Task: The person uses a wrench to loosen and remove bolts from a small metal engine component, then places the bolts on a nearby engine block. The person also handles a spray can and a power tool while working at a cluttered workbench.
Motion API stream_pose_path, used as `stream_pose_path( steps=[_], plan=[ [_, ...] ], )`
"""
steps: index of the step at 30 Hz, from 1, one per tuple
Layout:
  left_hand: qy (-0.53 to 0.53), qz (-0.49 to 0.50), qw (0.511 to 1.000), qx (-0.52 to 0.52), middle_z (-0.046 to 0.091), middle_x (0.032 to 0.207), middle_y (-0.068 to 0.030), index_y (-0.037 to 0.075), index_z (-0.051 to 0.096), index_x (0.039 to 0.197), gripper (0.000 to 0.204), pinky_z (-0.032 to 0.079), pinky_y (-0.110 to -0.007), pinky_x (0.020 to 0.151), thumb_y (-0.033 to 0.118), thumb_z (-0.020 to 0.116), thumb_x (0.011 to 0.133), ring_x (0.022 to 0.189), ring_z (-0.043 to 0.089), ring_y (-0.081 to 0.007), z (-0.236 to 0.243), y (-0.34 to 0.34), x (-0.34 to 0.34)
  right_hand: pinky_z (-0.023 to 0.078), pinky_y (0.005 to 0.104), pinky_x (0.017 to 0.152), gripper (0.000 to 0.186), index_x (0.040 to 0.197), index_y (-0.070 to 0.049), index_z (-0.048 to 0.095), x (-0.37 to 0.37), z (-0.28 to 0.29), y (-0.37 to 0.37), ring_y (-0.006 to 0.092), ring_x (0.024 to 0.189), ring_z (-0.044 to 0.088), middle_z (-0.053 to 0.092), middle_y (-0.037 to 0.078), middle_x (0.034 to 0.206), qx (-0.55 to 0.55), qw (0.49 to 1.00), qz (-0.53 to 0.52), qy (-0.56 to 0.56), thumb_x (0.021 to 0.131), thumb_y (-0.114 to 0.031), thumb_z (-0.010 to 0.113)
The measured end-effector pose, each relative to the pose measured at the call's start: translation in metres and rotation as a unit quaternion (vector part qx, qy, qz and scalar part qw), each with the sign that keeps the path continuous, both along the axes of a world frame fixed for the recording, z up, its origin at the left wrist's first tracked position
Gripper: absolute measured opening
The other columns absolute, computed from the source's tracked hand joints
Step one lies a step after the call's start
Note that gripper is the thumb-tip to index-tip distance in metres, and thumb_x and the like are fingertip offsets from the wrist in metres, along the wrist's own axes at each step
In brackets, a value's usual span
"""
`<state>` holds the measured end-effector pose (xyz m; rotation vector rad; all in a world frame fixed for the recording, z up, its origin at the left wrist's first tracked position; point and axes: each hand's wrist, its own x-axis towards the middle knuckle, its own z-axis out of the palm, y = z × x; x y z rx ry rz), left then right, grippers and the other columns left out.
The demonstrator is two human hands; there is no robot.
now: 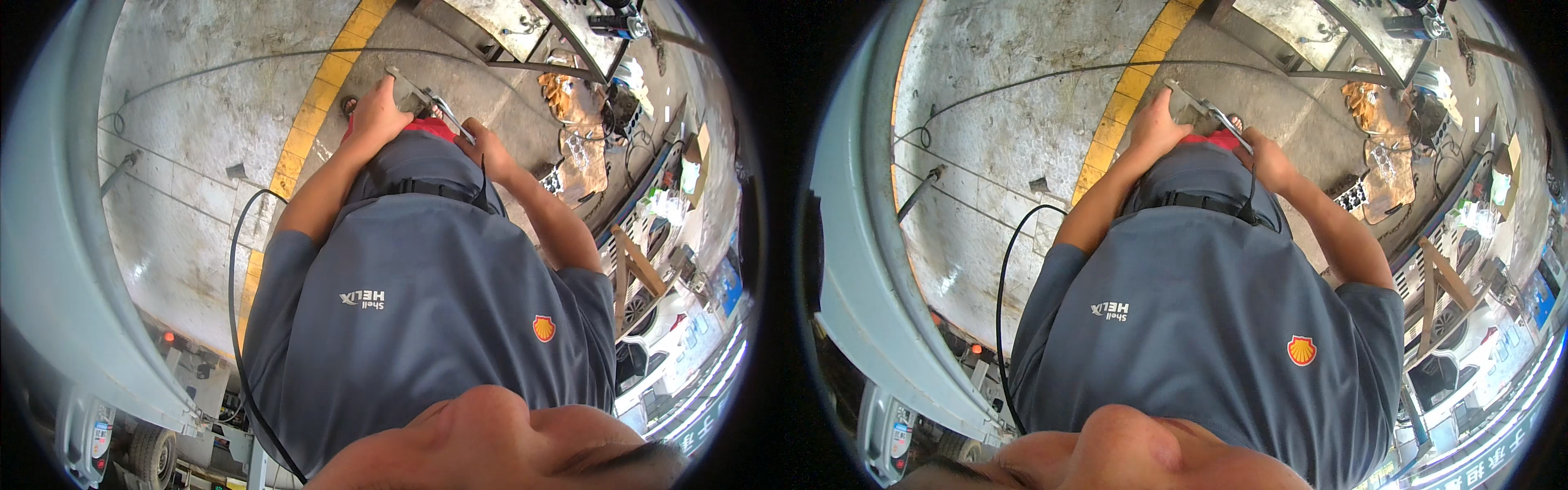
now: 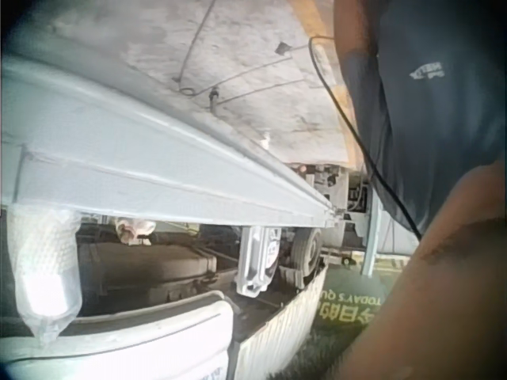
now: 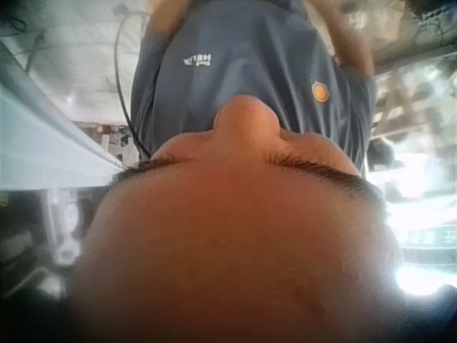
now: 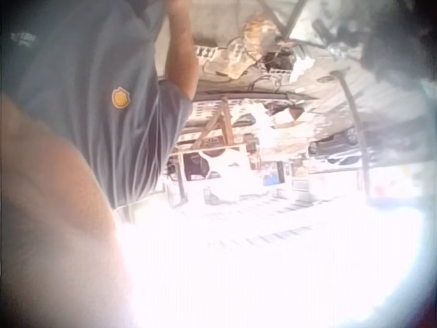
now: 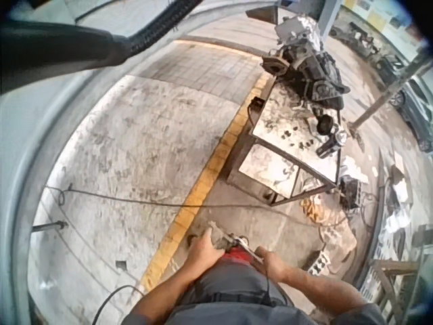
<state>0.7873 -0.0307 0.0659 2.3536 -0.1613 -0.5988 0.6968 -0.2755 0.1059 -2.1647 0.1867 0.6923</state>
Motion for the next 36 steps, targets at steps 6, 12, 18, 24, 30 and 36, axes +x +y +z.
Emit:
stream_pose_path(
  steps=[6, 12, 18, 24, 30, 36],
  plan=[
    [-0.108, -0.06, 0.985, 0.123, 0.067, 0.126, -0.0237, 0.003, 0.055, 0.127, 0.068, 0.056, -0.051, 0.094, 0.026, 0.086, 0.071, 0.115, 0.066, -0.0436, -0.028, 0.003, 0.016, 0.053, 0.049, 0.094, 0.04, 0.124, 0.0, 0.066, 0.034, -0.01, 0.014, 0.0483, 0.109, 0.069, 0.071, 0.031, 0.112, -0.072, 0.991, 0.033, 0.104, 0.1, -0.032, 0.067],
    [0.148, -0.065, 0.986, -0.033, 0.074, 0.121, -0.0207, 0.002, 0.058, 0.142, 0.083, 0.056, -0.044, 0.097, 0.021, 0.089, 0.068, 0.11, 0.072, -0.0362, -0.021, 0.034, 0.039, 0.052, 0.0469, 0.097, 0.041, 0.126, -0.001, 0.065, 0.027, 0.005, 0.025, 0.0439, 0.113, 0.069, 0.071, 0.029, 0.117, -0.041, 0.996, 0.022, 0.081, 0.1, -0.032, 0.067],
    [0.467, 0.013, 0.826, -0.315, 0.073, 0.121, -0.0161, -0.002, 0.063, 0.133, 0.076, 0.055, -0.04, 0.097, 0.015, 0.093, 0.066, 0.112, 0.07, -0.0276, -0.056, 0.057, 0.045, 0.053, 0.0454, 0.097, 0.037, 0.128, -0.003, 0.064, 0.02, -0.005, 0.038, 0.0425, 0.114, 0.069, 0.072, 0.026, 0.118, 0.0, 0.999, -0.01, 0.051, 0.101, -0.029, 0.068],
    [0.088, -0.047, 0.995, -0.004, 0.067, 0.13, -0.0218, 0.001, 0.052, 0.145, 0.084, 0.055, -0.044, 0.099, 0.023, 0.087, 0.072, 0.119, 0.067, -0.0383, -0.036, 0.038, 0.018, 0.053, 0.0449, 0.091, 0.04, 0.122, -0.004, 0.064, 0.011, -0.02, 0.024, 0.0392, 0.105, 0.071, 0.073, 0.025, 0.11, -0.03, 0.998, 0.014, 0.056, 0.101, -0.037, 0.068],
    [-0.136, -0.11, 0.972, 0.157, 0.066, 0.13, -0.022, 0.006, 0.053, 0.138, 0.075, 0.056, -0.05, 0.097, 0.021, 0.084, 0.071, 0.117, 0.065, -0.0442, -0.042, 0.023, 0.0, 0.053, 0.0446, 0.099, 0.052, 0.129, 0.002, 0.064, 0.021, -0.025, 0.031, 0.0441, 0.115, 0.069, 0.071, 0.031, 0.119, -0.05, 0.983, 0.028, 0.172, 0.099, -0.04, 0.068],
    [0.175, -0.099, 0.979, -0.014, 0.069, 0.129, -0.0196, -0.001, 0.057, 0.14, 0.078, 0.056, -0.043, 0.097, 0.019, 0.085, 0.07, 0.115, 0.07, -0.0342, -0.046, 0.052, 0.026, 0.053, 0.0449, 0.099, 0.047, 0.128, 0.002, 0.063, 0.002, -0.026, 0.033, 0.0423, 0.114, 0.07, 0.072, 0.028, 0.119, -0.009, 0.992, -0.001, 0.122, 0.1, -0.035, 0.068]
  ],
)
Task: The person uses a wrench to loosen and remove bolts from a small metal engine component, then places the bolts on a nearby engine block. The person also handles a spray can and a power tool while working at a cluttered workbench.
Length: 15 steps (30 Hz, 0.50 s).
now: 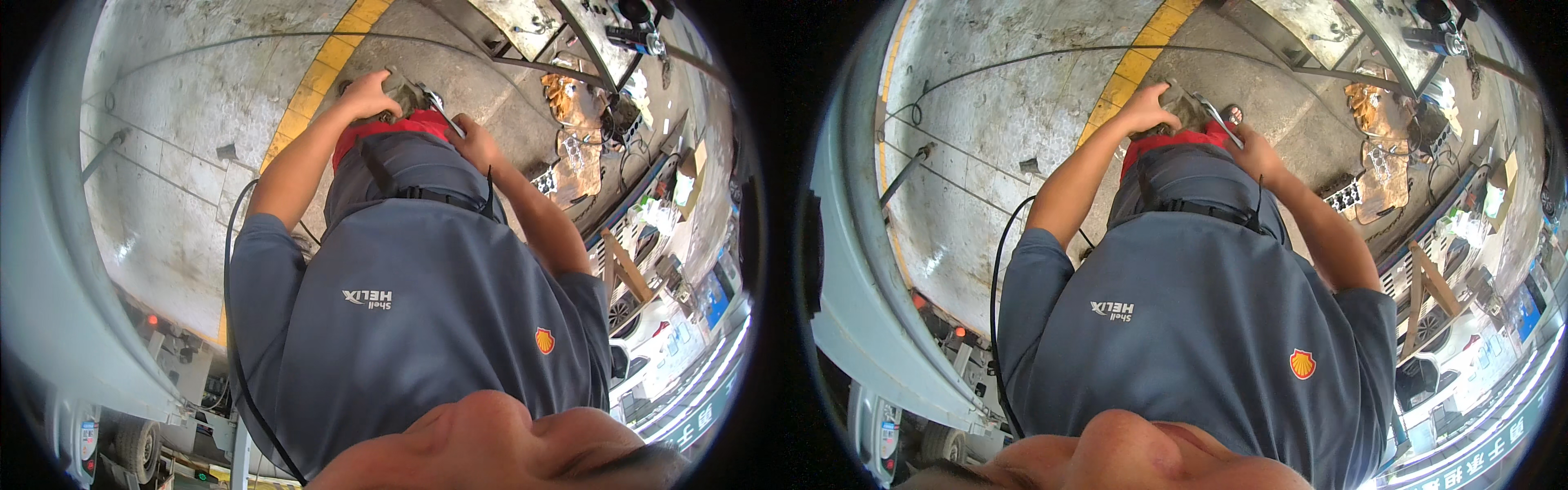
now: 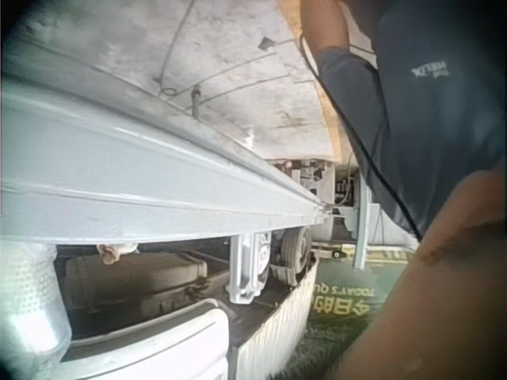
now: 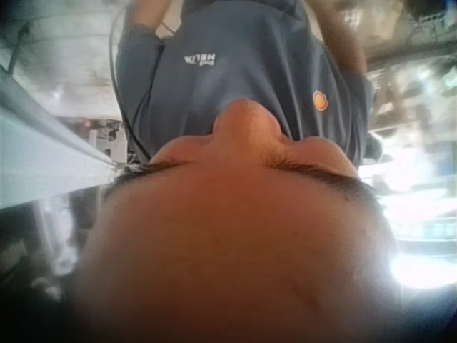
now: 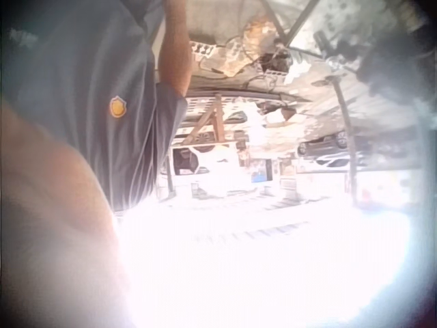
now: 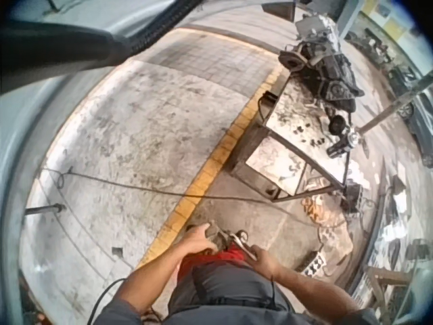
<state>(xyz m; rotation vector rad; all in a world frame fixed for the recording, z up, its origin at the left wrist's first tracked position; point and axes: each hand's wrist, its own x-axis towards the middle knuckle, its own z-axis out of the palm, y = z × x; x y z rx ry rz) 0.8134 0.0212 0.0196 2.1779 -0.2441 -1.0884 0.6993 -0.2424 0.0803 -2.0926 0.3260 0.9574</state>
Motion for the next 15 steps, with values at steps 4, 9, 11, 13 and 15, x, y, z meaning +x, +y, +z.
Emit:
stream_pose_path(
  steps=[4, 9, 11, 13, 15],
  plan=[
    [0.468, 0.177, 0.815, -0.292, 0.07, 0.131, -0.019, -0.007, 0.053, 0.146, 0.092, 0.052, -0.04, 0.104, 0.024, 0.092, 0.069, 0.12, 0.067, -0.0302, -0.019, 0.012, -0.012, 0.052, 0.0456, 0.102, 0.043, 0.131, 0.001, 0.062, -0.003, 0.0, 0.008, 0.0399, 0.12, 0.069, 0.072, 0.026, 0.124, 0.035, 0.996, -0.021, -0.073, 0.101, -0.03, 0.068],
    [-0.066, 0.038, 0.997, -0.008, 0.066, 0.134, -0.0213, -0.001, 0.057, 0.142, 0.072, 0.054, -0.046, 0.101, 0.021, 0.084, 0.079, 0.122, 0.066, -0.0339, -0.005, -0.003, -0.028, 0.053, 0.0447, 0.102, 0.047, 0.134, 0.002, 0.061, -0.003, 0.002, 0.0, 0.0401, 0.12, 0.069, 0.072, 0.027, 0.125, 0.013, 1.0, 0.002, -0.027, 0.101, -0.031, 0.067],
    [-0.163, 0.013, 0.985, 0.059, 0.064, 0.137, -0.023, 0.001, 0.057, 0.139, 0.073, 0.053, -0.047, 0.101, 0.023, 0.085, 0.075, 0.122, 0.064, -0.0387, 0.009, -0.013, -0.029, 0.053, 0.0445, 0.101, 0.049, 0.134, 0.003, 0.062, -0.002, 0.005, 0.002, 0.0405, 0.12, 0.069, 0.072, 0.027, 0.125, -0.006, 1.0, 0.011, 0.013, 0.1, -0.033, 0.068],
    [-0.3, -0.006, 0.95, 0.087, 0.067, 0.131, -0.023, 0.006, 0.059, 0.132, 0.069, 0.054, -0.051, 0.097, 0.021, 0.084, 0.07, 0.117, 0.065, -0.0439, 0.011, -0.019, -0.028, 0.053, 0.0438, 0.098, 0.048, 0.131, 0.001, 0.063, 0.005, -0.001, 0.002, 0.0393, 0.115, 0.07, 0.072, 0.027, 0.119, -0.018, 1.0, 0.014, 0.003, 0.1, -0.035, 0.068],
    [-0.235, 0.027, 0.97, 0.062, 0.069, 0.125, -0.023, 0.007, 0.059, 0.133, 0.069, 0.055, -0.05, 0.095, 0.02, 0.084, 0.07, 0.113, 0.066, -0.0448, 0.013, -0.018, -0.015, 0.053, 0.0426, 0.092, 0.044, 0.126, -0.002, 0.063, 0.006, -0.005, 0.003, 0.0367, 0.104, 0.072, 0.073, 0.026, 0.109, -0.027, 0.999, 0.008, -0.046, 0.1, -0.037, 0.067]
  ],
)
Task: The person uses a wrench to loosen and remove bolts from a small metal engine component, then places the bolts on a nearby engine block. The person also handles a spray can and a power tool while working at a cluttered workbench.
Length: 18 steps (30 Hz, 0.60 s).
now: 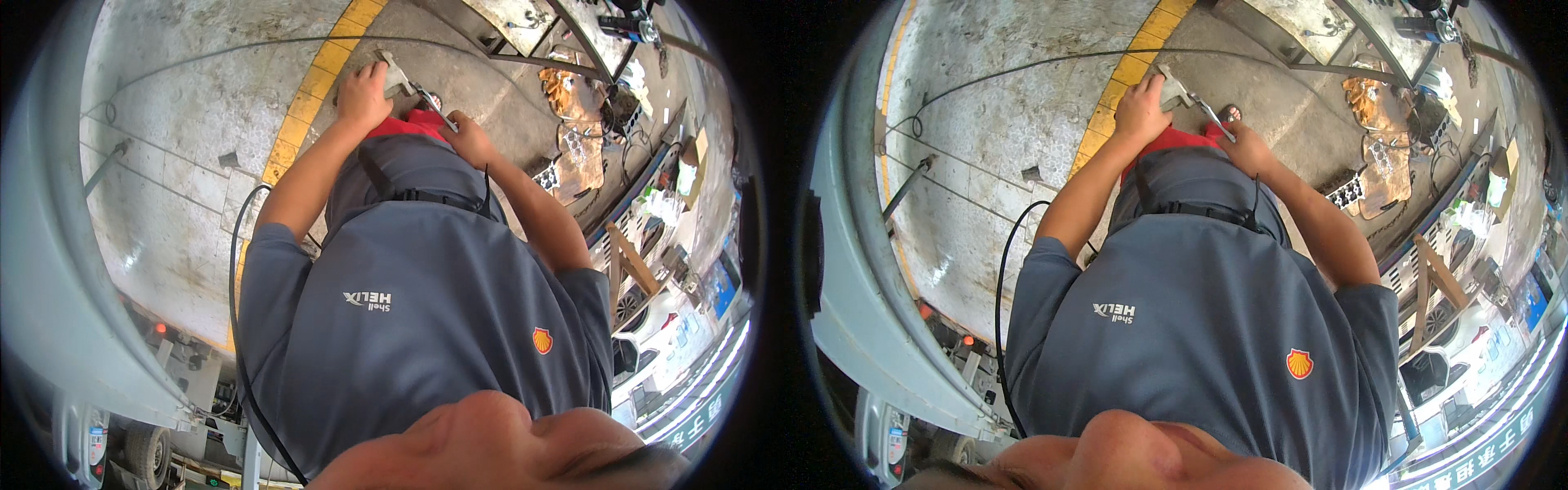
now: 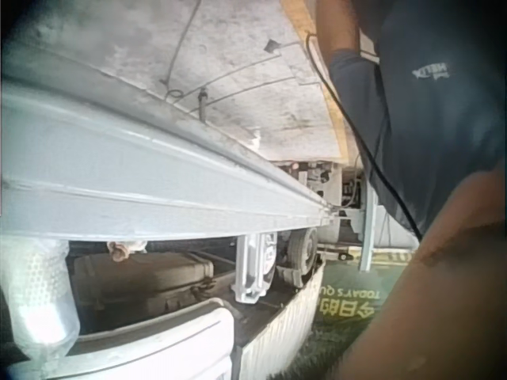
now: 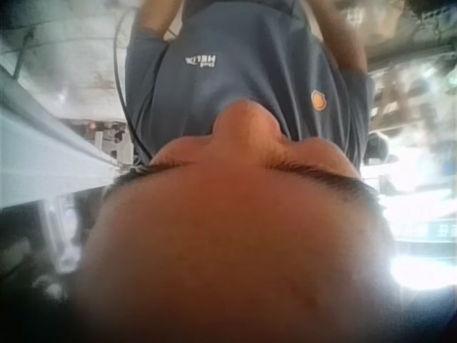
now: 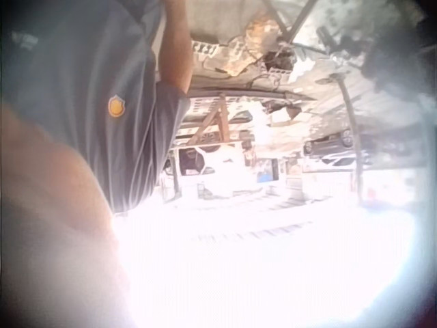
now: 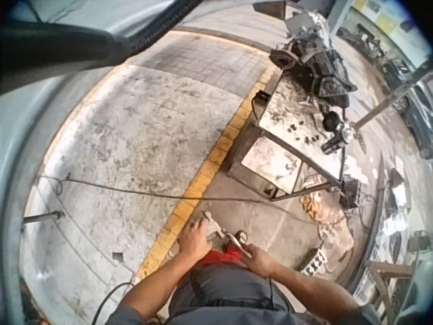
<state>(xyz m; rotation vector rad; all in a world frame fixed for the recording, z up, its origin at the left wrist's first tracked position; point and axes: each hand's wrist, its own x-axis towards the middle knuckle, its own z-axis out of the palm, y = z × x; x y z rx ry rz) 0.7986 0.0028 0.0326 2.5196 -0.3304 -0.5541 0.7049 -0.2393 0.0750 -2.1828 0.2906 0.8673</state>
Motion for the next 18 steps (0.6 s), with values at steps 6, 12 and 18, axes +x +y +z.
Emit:
stream_pose_path(
  steps=[6, 12, 18],
  plan=[
    [0.465, 0.02, 0.849, -0.251, 0.074, 0.117, -0.0185, -0.007, 0.054, 0.141, 0.076, 0.058, -0.046, 0.093, 0.019, 0.085, 0.077, 0.109, 0.072, -0.0304, -0.013, 0.03, 0.036, 0.054, 0.0448, 0.095, 0.037, 0.127, -0.002, 0.064, -0.002, 0.014, 0.001, 0.0397, 0.109, 0.07, 0.072, 0.025, 0.114, 0.074, 0.996, -0.027, -0.041, 0.101, -0.028, 0.069],
    [0.718, 0.03, 0.525, -0.456, 0.072, 0.121, -0.025, -0.007, 0.058, 0.139, 0.055, 0.062, -0.051, 0.091, 0.022, 0.067, 0.093, 0.108, 0.073, -0.0402, -0.003, 0.028, 0.019, 0.055, 0.0456, 0.089, 0.031, 0.123, -0.003, 0.059, 0.007, 0.013, -0.006, 0.0409, 0.103, 0.07, 0.071, 0.023, 0.11, 0.084, 0.99, -0.014, -0.11, 0.103, -0.025, 0.068],
    [0.706, 0.022, 0.529, -0.471, 0.07, 0.128, -0.0266, -0.006, 0.056, 0.142, 0.058, 0.061, -0.054, 0.093, 0.024, 0.064, 0.094, 0.115, 0.071, -0.046, 0.004, 0.021, 0.017, 0.055, 0.0468, 0.087, 0.027, 0.124, -0.006, 0.057, 0.015, 0.031, -0.013, 0.0419, 0.102, 0.071, 0.072, 0.022, 0.111, 0.086, 0.993, 0.004, -0.082, 0.105, -0.022, 0.066]
  ],
)
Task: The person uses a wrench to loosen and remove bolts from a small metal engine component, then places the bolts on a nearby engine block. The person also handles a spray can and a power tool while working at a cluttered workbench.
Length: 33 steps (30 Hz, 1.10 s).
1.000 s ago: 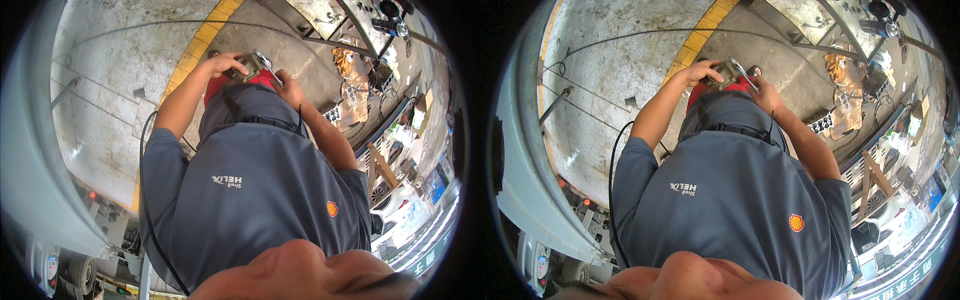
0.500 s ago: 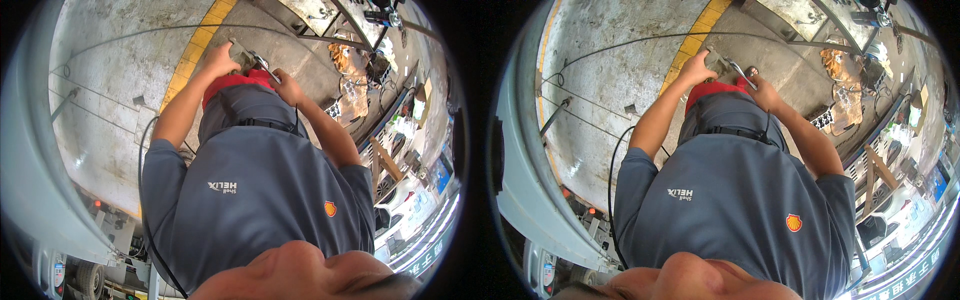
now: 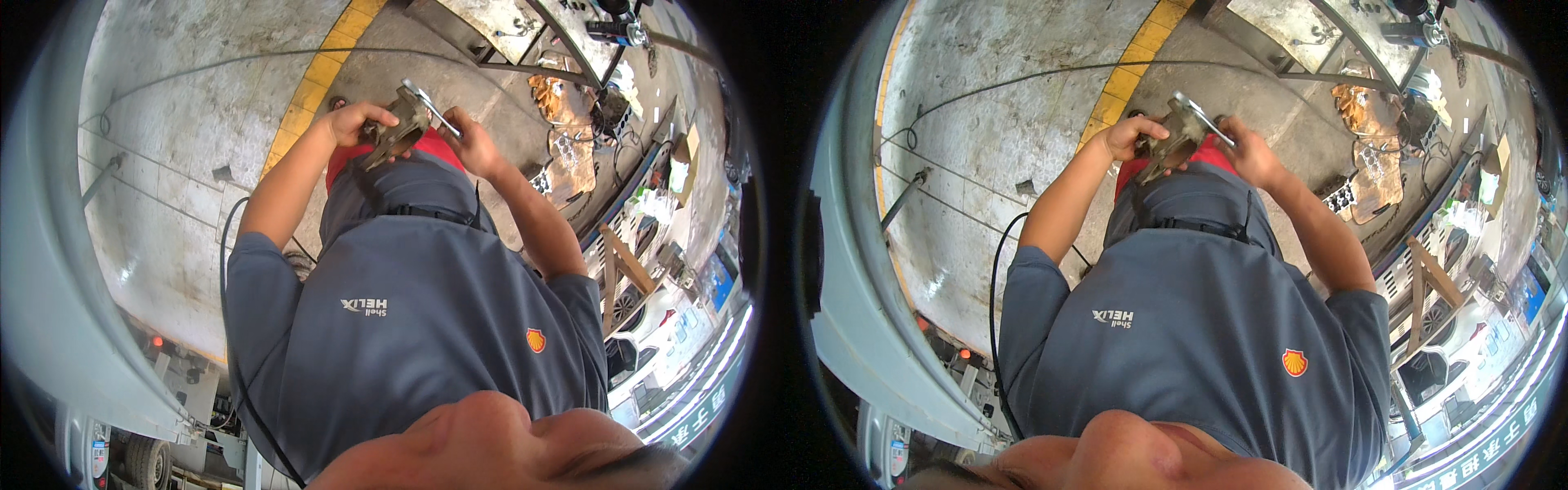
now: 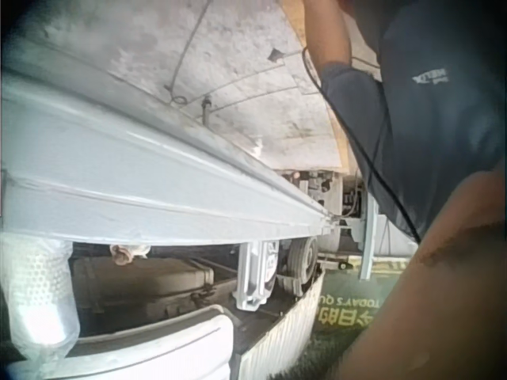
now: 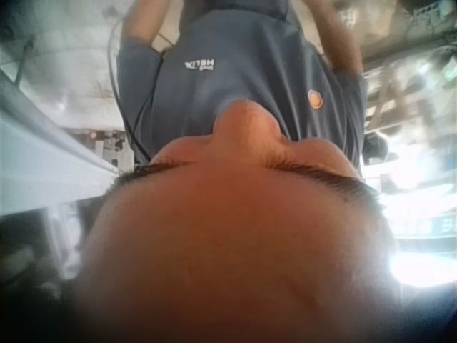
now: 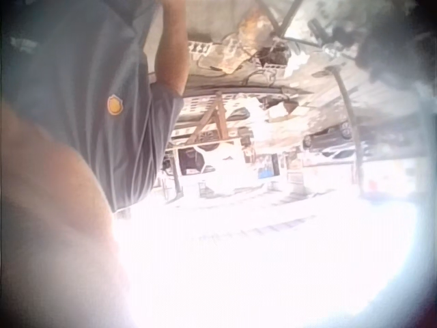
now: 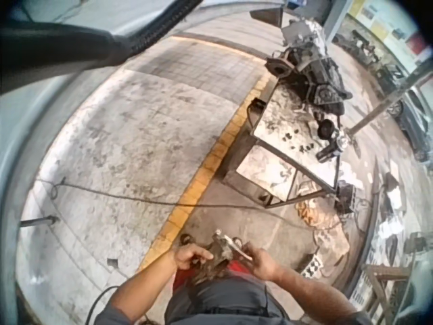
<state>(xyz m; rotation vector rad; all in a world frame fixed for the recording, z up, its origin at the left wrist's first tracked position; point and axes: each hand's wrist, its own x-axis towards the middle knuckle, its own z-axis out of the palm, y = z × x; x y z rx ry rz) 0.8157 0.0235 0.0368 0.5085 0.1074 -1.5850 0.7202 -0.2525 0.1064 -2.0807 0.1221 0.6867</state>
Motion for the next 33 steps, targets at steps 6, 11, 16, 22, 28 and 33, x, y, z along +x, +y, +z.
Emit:
stream_pose_path(
  steps=[6, 11, 16, 22, 28, 33],
  plan=[
    [0.036, -0.004, 0.996, -0.08, 0.066, 0.135, -0.0262, -0.003, 0.052, 0.148, 0.065, 0.06, -0.055, 0.093, 0.03, 0.063, 0.094, 0.117, 0.069, -0.0485, 0.024, 0.008, 0.007, 0.055, 0.0391, 0.084, 0.018, 0.115, -0.004, 0.055, 0.008, 0.003, -0.001, 0.0292, 0.093, 0.07, 0.068, 0.016, 0.099, 0.03, 0.998, 0.024, -0.051, 0.104, -0.013, 0.067],
    [0.095, 0.041, 0.977, -0.187, 0.063, 0.138, -0.0295, -0.003, 0.047, 0.153, 0.077, 0.06, -0.056, 0.092, 0.039, 0.063, 0.091, 0.121, 0.066, -0.0522, 0.036, 0.008, -0.008, 0.056, 0.0442, 0.079, 0.025, 0.114, -0.008, 0.054, 0.037, 0.024, -0.006, 0.0363, 0.092, 0.071, 0.071, 0.018, 0.103, 0.047, 0.991, 0.073, -0.1, 0.094, -0.005, 0.068],
    [0.197, 0.054, 0.947, -0.248, 0.056, 0.139, -0.0367, -0.005, 0.039, 0.155, 0.103, 0.062, -0.062, 0.082, 0.032, 0.083, 0.07, 0.115, 0.062, -0.0642, 0.068, -0.018, -0.021, 0.056, 0.0421, 0.076, 0.033, 0.11, -0.006, 0.053, 0.05, 0.026, -0.002, 0.036, 0.089, 0.068, 0.067, 0.018, 0.109, 0.115, 0.942, 0.101, -0.298, 0.082, 0.004, 0.068],
    [0.292, 0.009, 0.882, -0.37, 0.055, 0.138, -0.0409, -0.007, 0.039, 0.154, 0.105, 0.062, -0.06, 0.085, 0.02, 0.089, 0.066, 0.118, 0.061, -0.0641, 0.103, -0.038, -0.043, 0.056, 0.0434, 0.075, 0.038, 0.109, -0.005, 0.054, 0.077, 0.054, 0.003, 0.0371, 0.088, 0.066, 0.065, 0.02, 0.112, 0.129, 0.85, 0.161, -0.485, 0.076, 0.003, 0.072],
    [0.207, -0.029, 0.906, -0.367, 0.059, 0.134, -0.0385, -0.011, 0.039, 0.152, 0.109, 0.062, -0.057, 0.087, 0.016, 0.092, 0.061, 0.117, 0.064, -0.0591, 0.113, -0.041, -0.04, 0.056, 0.0429, 0.069, 0.038, 0.106, -0.006, 0.056, 0.095, 0.091, -0.015, 0.0348, 0.087, 0.066, 0.065, 0.016, 0.111, 0.085, 0.813, 0.228, -0.529, 0.076, -0.007, 0.079],
    [0.125, -0.043, 0.929, -0.347, 0.062, 0.13, -0.0365, -0.014, 0.039, 0.15, 0.113, 0.062, -0.054, 0.089, 0.013, 0.095, 0.057, 0.116, 0.066, -0.055, 0.116, -0.039, -0.036, 0.056, 0.0419, 0.066, 0.035, 0.104, -0.007, 0.058, 0.091, 0.1, -0.023, 0.0322, 0.088, 0.066, 0.065, 0.013, 0.11, 0.053, 0.808, 0.25, -0.531, 0.074, -0.008, 0.077]
  ],
)
